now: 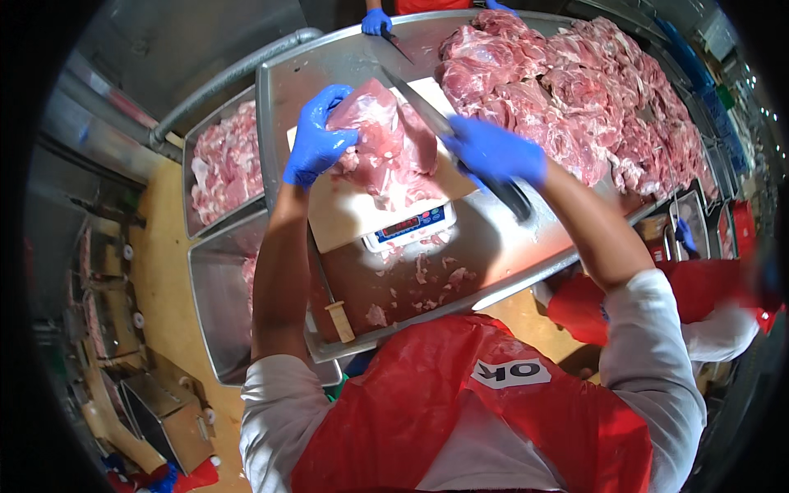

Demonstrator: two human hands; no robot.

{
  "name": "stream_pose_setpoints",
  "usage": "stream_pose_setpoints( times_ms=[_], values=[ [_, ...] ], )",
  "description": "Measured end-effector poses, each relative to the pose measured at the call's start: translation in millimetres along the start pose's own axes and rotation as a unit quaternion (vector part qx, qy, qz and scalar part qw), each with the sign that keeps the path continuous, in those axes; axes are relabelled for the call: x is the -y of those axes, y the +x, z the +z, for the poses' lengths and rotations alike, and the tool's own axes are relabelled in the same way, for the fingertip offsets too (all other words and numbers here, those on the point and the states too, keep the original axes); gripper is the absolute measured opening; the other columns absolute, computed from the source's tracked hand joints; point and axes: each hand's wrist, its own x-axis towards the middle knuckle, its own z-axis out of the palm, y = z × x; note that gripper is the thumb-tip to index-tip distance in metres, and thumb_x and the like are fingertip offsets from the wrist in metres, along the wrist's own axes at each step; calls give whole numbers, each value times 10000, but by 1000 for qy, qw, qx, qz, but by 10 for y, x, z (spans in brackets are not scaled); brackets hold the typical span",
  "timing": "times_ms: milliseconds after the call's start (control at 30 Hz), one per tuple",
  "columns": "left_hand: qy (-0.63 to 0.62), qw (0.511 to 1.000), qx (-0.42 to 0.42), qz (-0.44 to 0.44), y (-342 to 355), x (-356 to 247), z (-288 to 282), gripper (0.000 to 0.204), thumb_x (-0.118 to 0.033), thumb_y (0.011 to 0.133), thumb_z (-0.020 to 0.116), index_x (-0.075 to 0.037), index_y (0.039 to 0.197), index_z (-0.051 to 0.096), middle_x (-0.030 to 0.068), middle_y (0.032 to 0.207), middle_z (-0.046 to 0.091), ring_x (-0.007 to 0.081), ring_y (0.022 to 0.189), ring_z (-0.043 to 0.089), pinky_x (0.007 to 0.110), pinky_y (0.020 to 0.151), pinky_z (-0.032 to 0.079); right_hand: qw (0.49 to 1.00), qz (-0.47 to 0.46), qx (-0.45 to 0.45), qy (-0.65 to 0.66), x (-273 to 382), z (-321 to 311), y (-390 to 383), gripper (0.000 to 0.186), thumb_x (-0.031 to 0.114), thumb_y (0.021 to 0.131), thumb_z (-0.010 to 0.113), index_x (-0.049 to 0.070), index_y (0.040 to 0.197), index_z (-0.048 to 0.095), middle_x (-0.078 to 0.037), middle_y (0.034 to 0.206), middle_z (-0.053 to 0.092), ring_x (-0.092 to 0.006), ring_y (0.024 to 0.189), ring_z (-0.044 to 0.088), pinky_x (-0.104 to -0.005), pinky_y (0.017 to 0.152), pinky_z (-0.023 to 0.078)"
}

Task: The person cuts large pieces of raw meat on a cutting board using a knife, trims fat, and places the cut portions into a green crate. The person repeatedly handles and slices the meat throughout the clip.

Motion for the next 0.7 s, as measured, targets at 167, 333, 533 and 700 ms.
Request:
stream_pose_setpoints(
  times_ms=[167, 333, 533, 700],
  values=[
    [166, 982, 65, 68, 359, -308, 273, 412, -98, 626, 715, -4, 1010, 597, 127, 892, 638, 185, 841, 608, 335, 806, 499, 978, -45, 120, 167, -183, -267, 1128, 277, 260, 880, 534, -4, 821, 593, -136, 658, 611, -240, 522, 616, -376, 453, 497],
    [209, 976, -50, 18, 233, -92, 150, 419, -141, 635, 741, -11, 1007, 600, 165, 886, 643, 249, 795, 634, 357, 748, 506, 902, 78, 297, 305, -106, 587, -24, 177, 182, 982, 368, 62, 1046, 481, -39, 650, 452, -136, 464, 495, -306, 389, 500],
    [221, 963, 31, 150, 388, -986, 647, 443, -178, 637, 774, -34, 1024, 616, 162, 979, 648, 278, 892, 642, 370, 829, 508, 841, 63, 258, 471, -584, 995, 601, 356, 357, 1016, 441, 28, 924, 543, -34, 664, 548, -143, 435, 500, -319, 453, 497],
    [360, 911, -84, 184, 481, -1021, 160, 533, -298, 628, 798, -39, 1062, 628, 168, 1025, 656, 313, 977, 642, 384, 863, 504, 924, 134, 215, 287, 396, 438, -189, 370, 313, 1015, 463, 66, 1289, 463, -41, 634, 541, -129, 411, 489, -272, 398, 439]
  ],
)
